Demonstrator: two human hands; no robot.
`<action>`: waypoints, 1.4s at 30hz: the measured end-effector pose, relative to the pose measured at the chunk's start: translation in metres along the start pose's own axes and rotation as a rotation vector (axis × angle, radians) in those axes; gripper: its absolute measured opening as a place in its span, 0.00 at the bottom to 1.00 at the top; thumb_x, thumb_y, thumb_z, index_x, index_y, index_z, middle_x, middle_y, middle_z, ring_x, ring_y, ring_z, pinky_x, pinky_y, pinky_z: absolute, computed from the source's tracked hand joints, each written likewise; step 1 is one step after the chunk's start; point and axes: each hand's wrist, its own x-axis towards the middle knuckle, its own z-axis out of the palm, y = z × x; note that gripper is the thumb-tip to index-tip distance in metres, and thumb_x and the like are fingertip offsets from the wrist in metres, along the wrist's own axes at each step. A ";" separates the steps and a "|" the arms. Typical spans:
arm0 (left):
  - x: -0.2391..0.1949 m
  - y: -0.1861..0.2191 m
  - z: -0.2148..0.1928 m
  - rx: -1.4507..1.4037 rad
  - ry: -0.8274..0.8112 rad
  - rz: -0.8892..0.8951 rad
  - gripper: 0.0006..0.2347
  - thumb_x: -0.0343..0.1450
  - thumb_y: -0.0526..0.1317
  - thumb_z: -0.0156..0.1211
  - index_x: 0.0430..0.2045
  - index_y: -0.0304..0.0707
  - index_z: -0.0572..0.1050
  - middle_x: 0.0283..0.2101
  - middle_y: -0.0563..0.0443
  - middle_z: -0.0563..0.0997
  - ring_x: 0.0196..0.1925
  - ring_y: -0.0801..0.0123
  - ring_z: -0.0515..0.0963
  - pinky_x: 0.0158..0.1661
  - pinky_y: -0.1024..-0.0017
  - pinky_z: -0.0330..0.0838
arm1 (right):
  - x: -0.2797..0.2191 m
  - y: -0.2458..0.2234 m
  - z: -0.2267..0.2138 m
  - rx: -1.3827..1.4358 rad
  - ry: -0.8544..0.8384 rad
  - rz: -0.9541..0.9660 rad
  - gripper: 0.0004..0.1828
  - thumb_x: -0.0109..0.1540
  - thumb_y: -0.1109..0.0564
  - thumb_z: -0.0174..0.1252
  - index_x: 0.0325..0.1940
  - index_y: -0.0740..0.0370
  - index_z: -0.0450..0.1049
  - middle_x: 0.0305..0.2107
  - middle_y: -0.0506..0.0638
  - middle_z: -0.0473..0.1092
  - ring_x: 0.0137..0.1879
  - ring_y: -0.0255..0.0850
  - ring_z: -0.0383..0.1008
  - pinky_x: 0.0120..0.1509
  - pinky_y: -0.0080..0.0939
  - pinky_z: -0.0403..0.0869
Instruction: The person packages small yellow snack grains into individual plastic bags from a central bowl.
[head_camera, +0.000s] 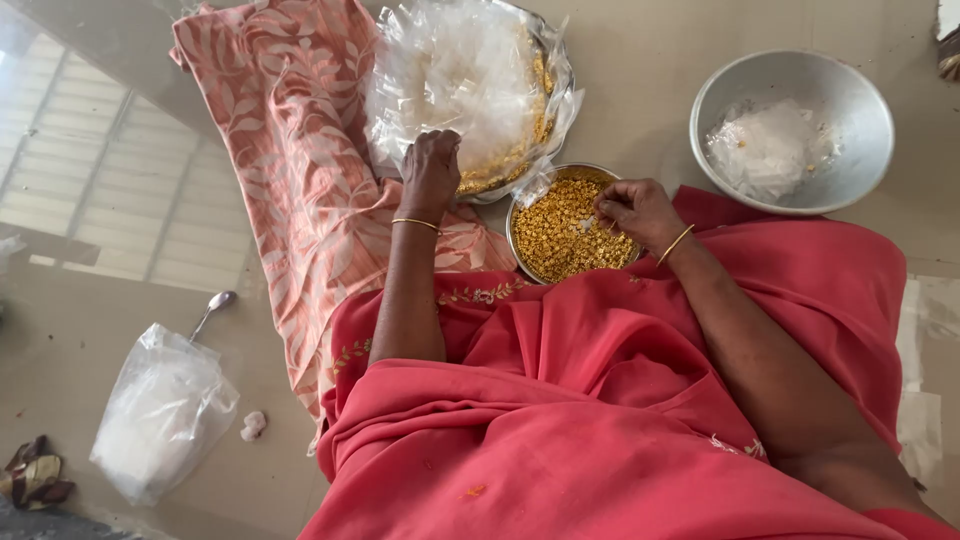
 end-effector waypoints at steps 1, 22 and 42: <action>0.003 0.019 -0.012 -0.003 -0.001 0.001 0.04 0.71 0.34 0.59 0.36 0.37 0.78 0.38 0.41 0.80 0.43 0.45 0.77 0.45 0.52 0.72 | 0.000 -0.002 0.000 -0.001 0.003 0.002 0.07 0.68 0.62 0.57 0.43 0.69 0.78 0.30 0.50 0.76 0.33 0.31 0.75 0.37 0.32 0.77; -0.014 0.009 0.036 0.276 -0.179 0.172 0.06 0.77 0.33 0.56 0.45 0.36 0.72 0.46 0.45 0.74 0.51 0.63 0.73 0.55 0.60 0.70 | -0.020 0.034 -0.193 -0.793 0.672 -0.247 0.11 0.67 0.56 0.66 0.48 0.66 0.79 0.42 0.57 0.78 0.44 0.45 0.80 0.53 0.45 0.78; -0.037 0.079 0.019 0.003 -0.405 0.510 0.15 0.74 0.50 0.58 0.29 0.36 0.70 0.26 0.50 0.70 0.27 0.67 0.70 0.28 0.65 0.70 | 0.008 -0.063 -0.012 -0.882 0.307 -0.667 0.26 0.57 0.63 0.68 0.59 0.61 0.73 0.54 0.58 0.71 0.62 0.52 0.71 0.67 0.47 0.74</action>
